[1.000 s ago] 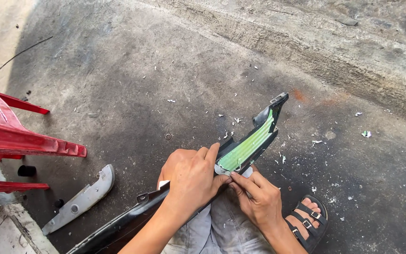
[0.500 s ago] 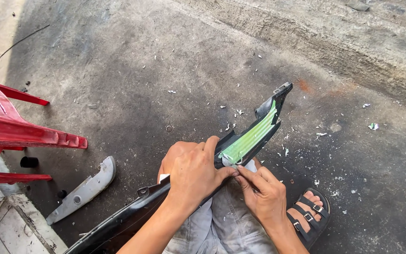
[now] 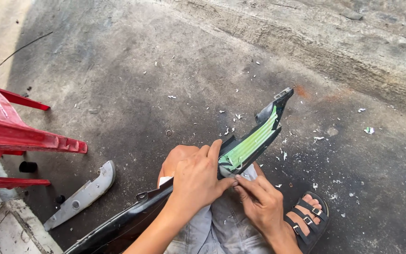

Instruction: The person sits on the ground and uses a utility knife to scrape green paint off a black plastic car part. They hold the part on their lap and carefully remove the paint layer with the blade.

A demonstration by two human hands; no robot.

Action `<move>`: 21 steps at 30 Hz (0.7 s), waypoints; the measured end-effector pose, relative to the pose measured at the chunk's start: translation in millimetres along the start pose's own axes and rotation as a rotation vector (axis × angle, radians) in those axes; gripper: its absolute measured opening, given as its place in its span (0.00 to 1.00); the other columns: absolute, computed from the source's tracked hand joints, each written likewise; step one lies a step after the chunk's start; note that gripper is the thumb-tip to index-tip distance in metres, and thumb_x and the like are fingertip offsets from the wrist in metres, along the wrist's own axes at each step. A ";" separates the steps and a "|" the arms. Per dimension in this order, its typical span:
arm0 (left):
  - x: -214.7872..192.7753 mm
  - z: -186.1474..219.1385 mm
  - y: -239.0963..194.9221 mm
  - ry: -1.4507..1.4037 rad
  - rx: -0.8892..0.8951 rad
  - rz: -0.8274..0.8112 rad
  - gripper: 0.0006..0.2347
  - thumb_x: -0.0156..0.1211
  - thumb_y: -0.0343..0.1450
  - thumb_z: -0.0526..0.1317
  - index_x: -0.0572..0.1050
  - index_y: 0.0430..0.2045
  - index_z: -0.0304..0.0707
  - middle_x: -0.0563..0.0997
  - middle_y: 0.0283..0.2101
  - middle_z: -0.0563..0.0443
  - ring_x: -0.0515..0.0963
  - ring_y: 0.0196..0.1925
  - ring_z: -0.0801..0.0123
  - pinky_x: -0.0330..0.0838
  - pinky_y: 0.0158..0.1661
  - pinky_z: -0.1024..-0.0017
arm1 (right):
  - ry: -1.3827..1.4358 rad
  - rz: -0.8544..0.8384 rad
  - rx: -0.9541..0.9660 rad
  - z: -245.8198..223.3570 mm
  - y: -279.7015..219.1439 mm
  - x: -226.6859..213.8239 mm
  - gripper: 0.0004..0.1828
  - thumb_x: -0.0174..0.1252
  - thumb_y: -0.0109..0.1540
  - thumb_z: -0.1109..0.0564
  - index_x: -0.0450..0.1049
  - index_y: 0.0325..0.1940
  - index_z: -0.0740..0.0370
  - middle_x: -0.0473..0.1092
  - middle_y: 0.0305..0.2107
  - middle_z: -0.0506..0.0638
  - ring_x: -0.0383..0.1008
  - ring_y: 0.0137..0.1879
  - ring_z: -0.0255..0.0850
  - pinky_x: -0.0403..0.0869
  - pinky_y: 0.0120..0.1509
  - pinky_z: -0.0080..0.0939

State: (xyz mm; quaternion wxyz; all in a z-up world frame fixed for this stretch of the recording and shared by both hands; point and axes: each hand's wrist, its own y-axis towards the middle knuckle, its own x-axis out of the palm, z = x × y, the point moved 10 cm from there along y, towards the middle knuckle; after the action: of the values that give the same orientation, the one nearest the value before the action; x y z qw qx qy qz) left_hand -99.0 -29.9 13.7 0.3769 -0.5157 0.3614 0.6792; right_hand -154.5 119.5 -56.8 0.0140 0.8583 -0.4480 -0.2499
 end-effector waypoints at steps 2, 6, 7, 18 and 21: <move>12.8 2.1 -0.3 -0.072 0.046 -0.163 0.40 0.77 0.56 0.48 0.66 0.60 0.24 0.80 0.35 0.40 0.82 0.23 0.56 0.75 0.20 0.65 | 0.034 -0.035 -0.117 -16.6 6.0 3.2 0.13 0.68 0.54 0.62 0.83 0.44 0.58 0.68 0.19 0.42 0.59 0.20 0.30 0.60 0.22 0.31; 10.4 -3.5 -3.0 -0.145 0.051 -0.146 0.36 0.74 0.57 0.42 0.68 0.60 0.26 0.81 0.38 0.38 0.82 0.28 0.52 0.76 0.27 0.62 | -0.050 -0.025 -0.128 -29.3 12.1 5.3 0.13 0.69 0.54 0.60 0.84 0.44 0.56 0.72 0.24 0.44 0.64 0.20 0.33 0.64 0.23 0.34; 8.9 -5.4 -3.2 -0.147 0.034 -0.144 0.34 0.74 0.59 0.43 0.69 0.60 0.26 0.81 0.38 0.37 0.82 0.29 0.52 0.76 0.28 0.62 | -0.090 -0.011 -0.130 -31.2 12.1 4.8 0.12 0.69 0.55 0.60 0.84 0.43 0.56 0.70 0.22 0.44 0.68 0.23 0.33 0.67 0.26 0.36; 10.8 -15.6 3.0 -0.138 -0.081 -0.080 0.31 0.76 0.59 0.52 0.75 0.52 0.34 0.83 0.29 0.44 0.82 0.27 0.56 0.75 0.28 0.61 | -0.094 0.019 -0.048 -16.3 15.5 1.2 0.12 0.69 0.54 0.61 0.84 0.42 0.57 0.64 0.17 0.44 0.60 0.18 0.34 0.78 0.58 0.35; 6.6 -11.8 4.3 -0.068 -0.070 -0.032 0.29 0.77 0.58 0.56 0.78 0.45 0.34 0.82 0.23 0.45 0.81 0.22 0.58 0.73 0.28 0.64 | -0.133 0.008 0.045 -4.5 12.8 1.2 0.12 0.69 0.55 0.58 0.85 0.44 0.54 0.70 0.23 0.43 0.62 0.20 0.32 0.64 0.24 0.34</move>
State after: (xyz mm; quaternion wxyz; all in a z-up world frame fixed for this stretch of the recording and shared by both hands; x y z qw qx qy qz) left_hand -98.9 -41.3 5.3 0.3813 -0.5108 0.3161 0.7027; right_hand -161.7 110.0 -50.2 -0.0343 0.8381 -0.4567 -0.2962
